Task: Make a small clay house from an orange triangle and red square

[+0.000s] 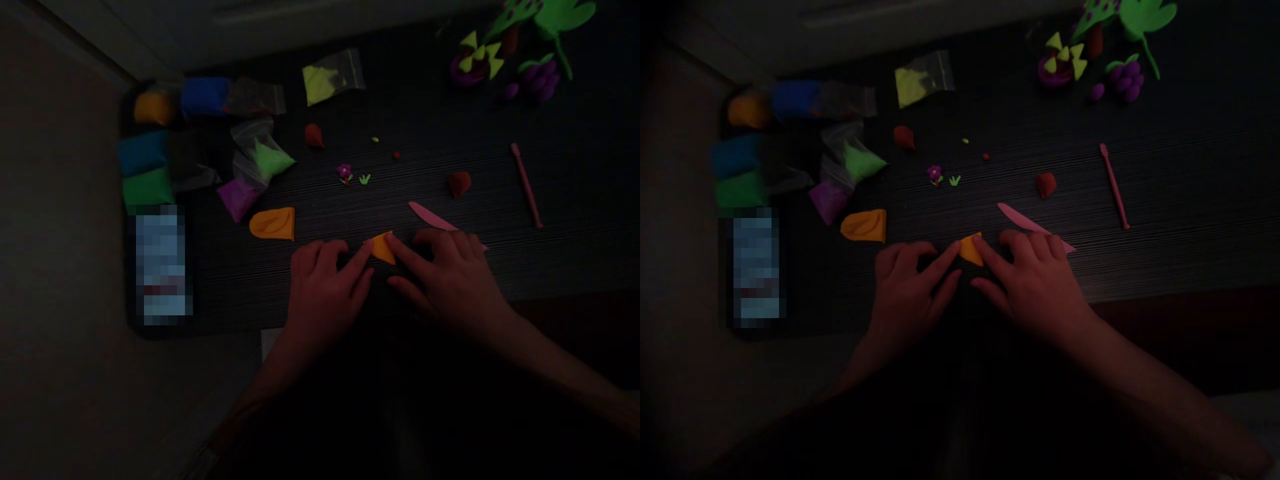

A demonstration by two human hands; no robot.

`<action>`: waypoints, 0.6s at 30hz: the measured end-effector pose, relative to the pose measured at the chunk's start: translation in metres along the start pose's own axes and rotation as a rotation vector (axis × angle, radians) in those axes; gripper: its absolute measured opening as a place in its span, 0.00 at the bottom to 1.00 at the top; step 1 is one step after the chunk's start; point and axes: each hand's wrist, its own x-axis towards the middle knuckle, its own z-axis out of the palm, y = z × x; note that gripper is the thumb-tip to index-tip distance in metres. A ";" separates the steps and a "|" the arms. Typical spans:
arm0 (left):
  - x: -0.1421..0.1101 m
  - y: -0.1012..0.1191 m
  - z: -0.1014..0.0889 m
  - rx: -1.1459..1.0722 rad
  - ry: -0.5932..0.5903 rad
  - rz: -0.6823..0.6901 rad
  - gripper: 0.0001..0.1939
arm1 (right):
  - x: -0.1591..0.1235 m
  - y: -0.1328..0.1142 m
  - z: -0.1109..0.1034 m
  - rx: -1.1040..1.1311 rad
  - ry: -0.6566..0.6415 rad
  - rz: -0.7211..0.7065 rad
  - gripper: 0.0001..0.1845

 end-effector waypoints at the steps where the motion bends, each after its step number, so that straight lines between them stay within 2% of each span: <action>1: 0.000 0.000 0.000 -0.012 0.014 -0.002 0.21 | 0.000 0.000 0.000 0.001 0.001 0.001 0.29; 4: 0.000 -0.001 0.001 -0.031 0.060 -0.009 0.21 | -0.001 0.000 0.001 -0.002 0.008 -0.001 0.29; 9: 0.000 -0.001 0.001 -0.011 0.064 -0.013 0.19 | -0.002 0.000 0.001 -0.018 -0.001 0.000 0.29; 15: 0.000 -0.002 0.002 -0.084 0.124 -0.005 0.22 | -0.002 0.000 0.002 -0.008 -0.018 0.002 0.28; 18: 0.006 -0.006 0.003 -0.121 0.125 -0.021 0.18 | -0.001 0.001 0.001 0.005 -0.001 0.000 0.28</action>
